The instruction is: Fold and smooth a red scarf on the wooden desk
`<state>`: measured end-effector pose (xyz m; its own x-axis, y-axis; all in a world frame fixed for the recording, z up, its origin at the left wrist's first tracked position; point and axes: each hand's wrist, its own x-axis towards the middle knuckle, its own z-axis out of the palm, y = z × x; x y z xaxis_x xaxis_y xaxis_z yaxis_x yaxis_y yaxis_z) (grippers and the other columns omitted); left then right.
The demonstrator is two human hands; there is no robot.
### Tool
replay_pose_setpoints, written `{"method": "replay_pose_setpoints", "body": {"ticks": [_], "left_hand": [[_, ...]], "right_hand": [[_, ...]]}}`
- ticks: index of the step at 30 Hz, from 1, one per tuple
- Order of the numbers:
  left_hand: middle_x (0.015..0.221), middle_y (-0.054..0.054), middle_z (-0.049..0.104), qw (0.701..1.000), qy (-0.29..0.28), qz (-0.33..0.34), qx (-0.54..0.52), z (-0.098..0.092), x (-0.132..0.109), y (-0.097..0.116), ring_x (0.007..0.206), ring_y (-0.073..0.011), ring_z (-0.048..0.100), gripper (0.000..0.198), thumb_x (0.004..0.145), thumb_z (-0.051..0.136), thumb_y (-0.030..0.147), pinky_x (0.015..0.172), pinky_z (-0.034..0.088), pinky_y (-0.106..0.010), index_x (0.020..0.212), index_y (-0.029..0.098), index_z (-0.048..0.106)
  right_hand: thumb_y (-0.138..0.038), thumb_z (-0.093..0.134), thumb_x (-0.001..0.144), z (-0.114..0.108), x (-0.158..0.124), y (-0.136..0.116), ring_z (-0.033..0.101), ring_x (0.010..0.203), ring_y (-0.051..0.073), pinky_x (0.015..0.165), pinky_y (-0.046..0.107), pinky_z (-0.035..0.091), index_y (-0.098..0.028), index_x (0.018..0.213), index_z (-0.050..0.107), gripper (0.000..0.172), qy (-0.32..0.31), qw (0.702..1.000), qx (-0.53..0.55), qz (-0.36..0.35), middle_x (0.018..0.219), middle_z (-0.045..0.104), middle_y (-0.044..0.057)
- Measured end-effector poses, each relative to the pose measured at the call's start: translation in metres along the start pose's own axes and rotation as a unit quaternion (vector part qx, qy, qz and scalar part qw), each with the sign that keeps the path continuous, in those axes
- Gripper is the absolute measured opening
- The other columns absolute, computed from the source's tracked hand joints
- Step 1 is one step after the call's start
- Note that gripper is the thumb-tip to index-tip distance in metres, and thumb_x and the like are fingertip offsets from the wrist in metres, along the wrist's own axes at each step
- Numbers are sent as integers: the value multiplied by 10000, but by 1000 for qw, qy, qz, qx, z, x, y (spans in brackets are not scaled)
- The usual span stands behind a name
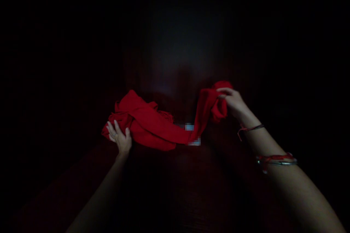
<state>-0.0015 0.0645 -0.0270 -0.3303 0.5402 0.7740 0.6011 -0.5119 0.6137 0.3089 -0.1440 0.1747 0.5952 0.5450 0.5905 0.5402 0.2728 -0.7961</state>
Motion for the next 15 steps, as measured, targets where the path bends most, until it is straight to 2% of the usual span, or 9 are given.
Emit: {"method": "replay_pose_setpoints", "body": {"ticks": [1, 3, 4, 5, 7, 9, 12, 14, 15], "left_hand": [[1355, -113, 41, 1000, -5, 0, -5, -1, 0, 1, 1223, -260, 16, 584, 783, 348, 347, 952, 91, -467, 1290, 136, 150], [1355, -105, 52, 1000, -13, -2, -9, -2, 1, 4, 1223, -258, 23, 573, 787, 337, 347, 952, 83, -469, 1290, 142, 154], [1356, -99, 60, 1000, -18, 0, -8, -3, 1, 5, 1223, -256, 26, 564, 790, 331, 346, 952, 81, -469, 1289, 147, 159], [1355, -93, 71, 1000, -24, 4, -6, -4, 1, 6, 1223, -254, 30, 555, 791, 326, 344, 953, 79, -468, 1287, 152, 169], [1354, -83, 88, 999, -31, 12, -2, -4, 2, 8, 1223, -251, 35, 537, 794, 318, 339, 956, 79, -463, 1282, 157, 189], [1353, -83, 96, 999, -31, 17, 1, -4, 2, 7, 1224, -247, 37, 530, 795, 311, 334, 959, 83, -454, 1280, 153, 198], [1352, -88, 98, 999, -31, 18, 3, -3, 3, 6, 1225, -241, 35, 534, 797, 302, 336, 964, 87, -442, 1282, 144, 188], [1352, -91, 95, 999, -32, 17, 3, -3, 3, 6, 1225, -241, 34, 542, 797, 303, 342, 964, 83, -443, 1284, 139, 179], [1353, -91, 93, 999, -31, 16, 4, -3, 3, 6, 1225, -242, 33, 545, 797, 303, 343, 964, 79, -446, 1285, 139, 175]], "right_hand": [[-141, 560, 610, 8, -11, 3, 580, 659, 160, 587, 318, 475, -113, 820, 593, 214, -70, 997, -22, 29, 801, 614, 99], [-140, 554, 633, 29, -29, 9, 578, 617, 140, 559, 299, 485, -125, 838, 589, 208, -316, 941, -74, 101, 788, 616, 77], [-183, 545, 661, 42, -35, 13, 579, 604, 144, 550, 305, 486, -131, 880, 581, 229, -395, 906, -108, 106, 775, 618, 76], [-222, 533, 681, 57, -40, 16, 579, 598, 151, 550, 311, 484, -129, 909, 575, 250, -430, 886, -154, 81, 749, 619, 74], [-277, 525, 695, 91, -48, 23, 574, 742, 176, 676, 329, 462, -130, 984, 549, 325, -415, 876, -241, -45, 847, 608, 88], [-350, 533, 685, 129, -57, 33, 459, 1003, 212, 841, 350, 369, -136, 1156, 415, 531, -403, 856, -275, -169, 1106, 493, 121], [-455, 574, 614, 181, -79, 55, 332, 1116, 270, 863, 394, 329, -168, 1264, 235, 787, -444, 806, -346, -185, 1246, 337, 147], [-466, 575, 610, 204, -96, 70, 391, 1059, 303, 800, 427, 360, -203, 1266, 228, 787, -477, 762, -398, -180, 1198, 390, 152], [-425, 533, 669, 211, -103, 76, 444, 1005, 286, 773, 406, 377, -208, 1242, 282, 663, -480, 749, -413, -193, 1139, 446, 144]]}}
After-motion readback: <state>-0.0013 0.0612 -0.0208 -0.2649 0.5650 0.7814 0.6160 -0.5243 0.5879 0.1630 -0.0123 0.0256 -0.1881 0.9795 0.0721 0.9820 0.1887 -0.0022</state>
